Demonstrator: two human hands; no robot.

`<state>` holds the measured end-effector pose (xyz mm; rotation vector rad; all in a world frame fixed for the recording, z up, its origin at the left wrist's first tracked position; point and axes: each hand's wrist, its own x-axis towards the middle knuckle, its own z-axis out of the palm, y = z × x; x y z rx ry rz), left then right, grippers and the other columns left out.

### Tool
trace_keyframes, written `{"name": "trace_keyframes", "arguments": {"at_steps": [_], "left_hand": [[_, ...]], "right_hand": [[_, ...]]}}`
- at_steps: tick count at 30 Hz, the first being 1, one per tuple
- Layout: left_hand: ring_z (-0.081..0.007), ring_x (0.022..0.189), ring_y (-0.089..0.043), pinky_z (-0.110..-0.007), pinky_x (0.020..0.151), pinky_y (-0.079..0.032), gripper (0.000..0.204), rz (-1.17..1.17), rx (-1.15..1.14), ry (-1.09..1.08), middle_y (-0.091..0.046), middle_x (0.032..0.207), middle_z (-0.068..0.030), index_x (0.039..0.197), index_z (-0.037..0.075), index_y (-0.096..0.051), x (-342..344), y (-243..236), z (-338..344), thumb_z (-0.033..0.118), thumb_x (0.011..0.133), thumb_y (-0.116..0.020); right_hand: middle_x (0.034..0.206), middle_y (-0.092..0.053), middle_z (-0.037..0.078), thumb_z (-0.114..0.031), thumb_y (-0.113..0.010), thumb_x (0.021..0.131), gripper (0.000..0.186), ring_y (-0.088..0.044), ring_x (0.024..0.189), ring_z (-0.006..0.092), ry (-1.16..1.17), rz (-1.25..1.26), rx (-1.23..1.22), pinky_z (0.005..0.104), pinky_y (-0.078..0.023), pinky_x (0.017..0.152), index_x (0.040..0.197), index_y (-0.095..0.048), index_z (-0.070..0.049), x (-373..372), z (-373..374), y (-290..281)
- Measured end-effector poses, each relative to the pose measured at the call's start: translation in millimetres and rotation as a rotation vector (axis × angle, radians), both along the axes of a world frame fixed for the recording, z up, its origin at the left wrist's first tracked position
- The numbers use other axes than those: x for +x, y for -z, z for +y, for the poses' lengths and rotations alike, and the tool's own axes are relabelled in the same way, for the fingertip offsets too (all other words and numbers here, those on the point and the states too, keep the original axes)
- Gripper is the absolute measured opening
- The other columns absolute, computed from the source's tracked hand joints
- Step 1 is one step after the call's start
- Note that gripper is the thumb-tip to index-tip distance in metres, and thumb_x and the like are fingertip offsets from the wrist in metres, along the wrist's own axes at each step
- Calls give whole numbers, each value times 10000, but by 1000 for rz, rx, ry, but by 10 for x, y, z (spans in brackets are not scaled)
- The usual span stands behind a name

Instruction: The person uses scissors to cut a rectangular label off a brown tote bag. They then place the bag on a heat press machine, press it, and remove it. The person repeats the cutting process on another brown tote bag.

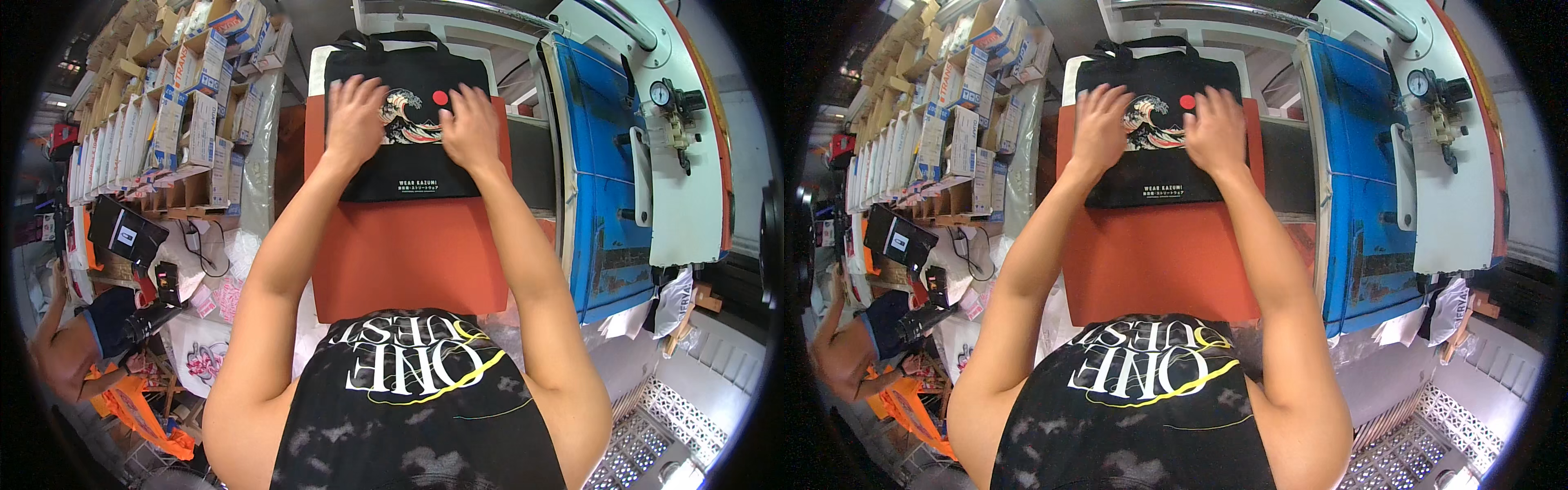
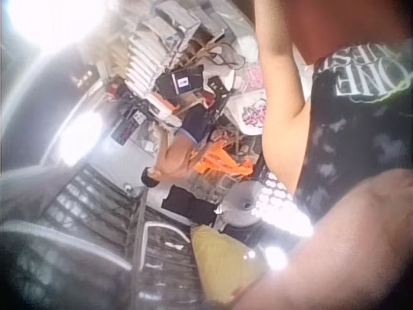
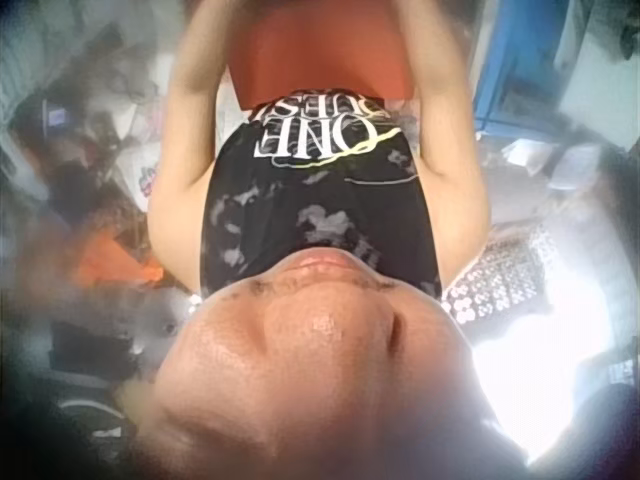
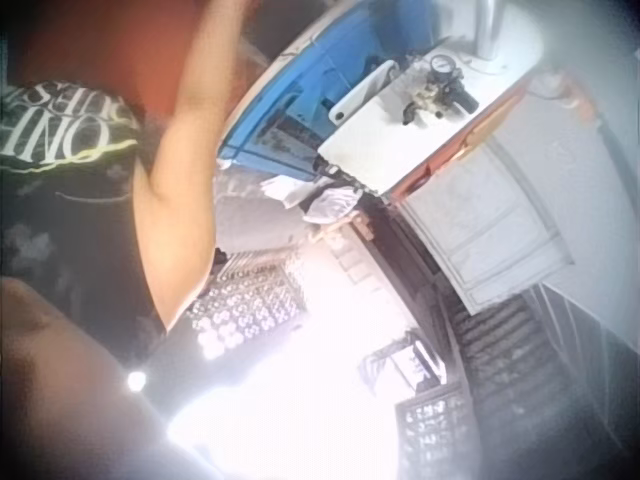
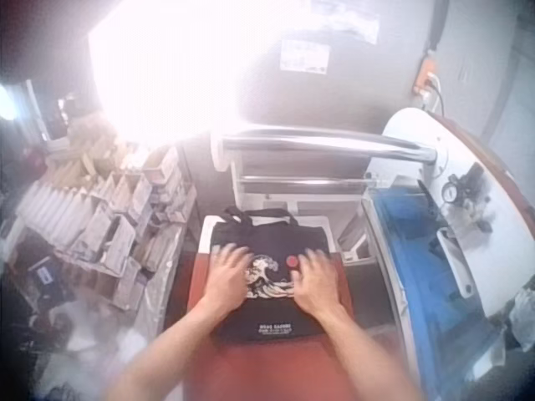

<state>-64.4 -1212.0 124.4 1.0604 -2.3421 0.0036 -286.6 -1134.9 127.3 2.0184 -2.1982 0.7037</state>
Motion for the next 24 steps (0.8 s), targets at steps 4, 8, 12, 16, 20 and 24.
{"name": "trace_keyframes", "arguments": {"at_steps": [4,8,12,16,20,24], "left_hand": [[-336,1391,-439,-552,1183,-264,490,-68,80,50,-550,1445,-92,1392,85,-553,-302,178,-120,109,902,-558],[-325,1397,-438,-541,1186,-265,449,-49,123,51,-535,1473,-80,1406,90,-545,-247,268,-116,139,960,-510],[-318,1398,-441,-563,1186,-255,451,-41,131,45,-554,1451,-73,1386,88,-561,-260,312,-158,154,942,-521],[-345,1384,-451,-543,1172,-287,457,-1,157,66,-543,1459,-103,1397,82,-555,-224,255,-138,161,947,-554],[-344,1243,-538,-498,1081,-384,428,146,184,235,-608,1303,-123,1294,68,-625,71,-150,449,192,888,-681],[-280,1060,-599,-439,985,-440,335,-4,179,409,-638,1131,-79,1151,78,-704,363,-145,1090,175,832,-742]], "right_hand": [[1635,-283,122,-452,-419,1010,667,-216,1524,324,-15,108,280,546,-111,1242,1548,-342,-67,217,-275,182],[1631,-302,109,-442,-391,1015,652,-219,1526,304,-21,96,250,534,-85,1249,1554,-342,-77,234,-232,222],[1623,-318,111,-446,-390,1012,651,-218,1526,304,-15,113,243,532,-88,1248,1548,-351,-79,228,-252,258],[1572,-390,137,-385,-507,977,584,-300,1486,329,-57,8,113,554,-188,1217,1476,-466,-85,157,-179,239],[1333,-606,142,-216,-697,860,408,-517,1296,342,-223,-118,-60,528,-358,1124,1242,-667,-75,-48,442,23],[1257,-657,102,-205,-749,836,296,-571,1234,297,-323,-51,24,496,-411,1081,1112,-732,-98,177,1253,-80]]}}
